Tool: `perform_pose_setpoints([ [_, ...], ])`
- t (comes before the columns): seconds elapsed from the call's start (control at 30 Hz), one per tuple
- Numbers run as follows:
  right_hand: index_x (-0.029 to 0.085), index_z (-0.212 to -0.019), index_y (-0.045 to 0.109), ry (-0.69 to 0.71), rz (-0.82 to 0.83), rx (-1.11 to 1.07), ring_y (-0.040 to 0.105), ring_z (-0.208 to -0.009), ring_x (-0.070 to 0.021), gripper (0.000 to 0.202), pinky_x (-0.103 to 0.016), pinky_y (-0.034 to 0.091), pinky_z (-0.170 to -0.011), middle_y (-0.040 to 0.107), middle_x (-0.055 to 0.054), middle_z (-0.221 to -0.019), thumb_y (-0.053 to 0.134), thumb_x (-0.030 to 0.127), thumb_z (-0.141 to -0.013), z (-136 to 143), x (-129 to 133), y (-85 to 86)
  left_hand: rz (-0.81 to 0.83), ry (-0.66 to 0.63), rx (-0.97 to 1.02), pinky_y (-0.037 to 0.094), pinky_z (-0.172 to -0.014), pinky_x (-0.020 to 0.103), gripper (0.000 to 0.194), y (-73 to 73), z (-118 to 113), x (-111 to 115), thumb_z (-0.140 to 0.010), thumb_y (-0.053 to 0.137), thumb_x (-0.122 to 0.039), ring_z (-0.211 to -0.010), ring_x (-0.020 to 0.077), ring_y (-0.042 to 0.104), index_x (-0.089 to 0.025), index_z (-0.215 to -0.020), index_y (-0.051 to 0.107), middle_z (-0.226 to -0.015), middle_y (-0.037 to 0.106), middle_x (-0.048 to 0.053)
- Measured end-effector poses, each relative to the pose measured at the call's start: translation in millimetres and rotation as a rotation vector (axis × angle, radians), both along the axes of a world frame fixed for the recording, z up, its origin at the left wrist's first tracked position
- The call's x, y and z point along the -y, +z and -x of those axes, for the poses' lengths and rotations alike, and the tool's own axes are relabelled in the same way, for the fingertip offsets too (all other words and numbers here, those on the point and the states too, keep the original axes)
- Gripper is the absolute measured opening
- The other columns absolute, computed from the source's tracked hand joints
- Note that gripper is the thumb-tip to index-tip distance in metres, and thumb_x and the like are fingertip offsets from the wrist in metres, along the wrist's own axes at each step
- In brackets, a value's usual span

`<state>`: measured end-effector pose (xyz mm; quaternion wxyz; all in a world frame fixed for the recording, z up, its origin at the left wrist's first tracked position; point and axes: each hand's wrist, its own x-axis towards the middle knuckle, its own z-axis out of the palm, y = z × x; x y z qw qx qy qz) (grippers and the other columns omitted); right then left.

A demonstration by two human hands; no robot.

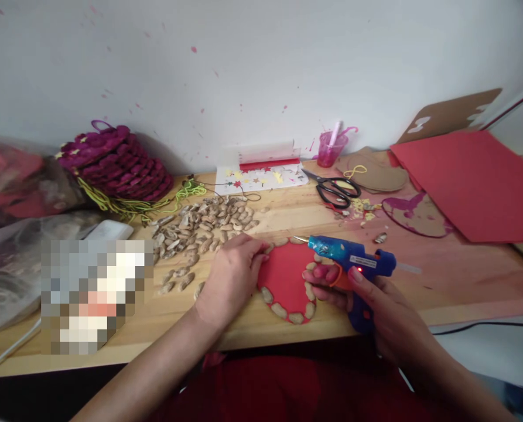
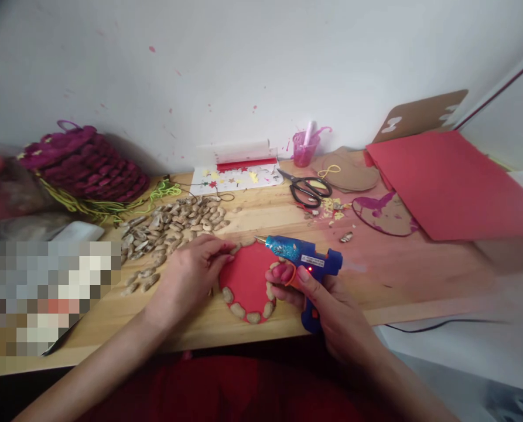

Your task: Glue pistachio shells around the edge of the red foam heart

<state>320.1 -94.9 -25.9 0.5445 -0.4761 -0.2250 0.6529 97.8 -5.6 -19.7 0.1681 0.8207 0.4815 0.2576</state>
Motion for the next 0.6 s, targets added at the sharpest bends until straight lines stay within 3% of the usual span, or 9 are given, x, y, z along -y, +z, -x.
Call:
perform_pose_setpoints([
  [0.33,0.027,-0.092,0.081,0.016,-0.016,-0.021,0.072,-0.109,-0.0298,0.023,-0.047,0.056,-0.1,0.078,-0.006,-0.107,0.077,0.048,-0.083,-1.0,2.2,0.2,-0.034,-0.019,0.038,0.056,-0.077,0.033,0.017,-2.0,0.3,1.3,-0.089,0.061,-0.011,-0.083,0.0197,0.069,-0.019,-0.092,0.077,-0.091,0.075,0.006],
  [0.6,0.027,-0.093,0.08,0.038,-0.034,0.0,0.071,-0.11,-0.03,0.023,-0.048,0.056,-0.1,0.078,-0.007,-0.108,0.075,0.047,-0.085,-1.4,1.3,0.1,0.058,-0.017,0.063,0.055,-0.08,0.03,0.02,5.9,7.6,-3.4,-0.087,0.064,-0.011,-0.086,0.0173,0.069,-0.021,-0.1,0.077,-0.097,0.074,0.004],
])
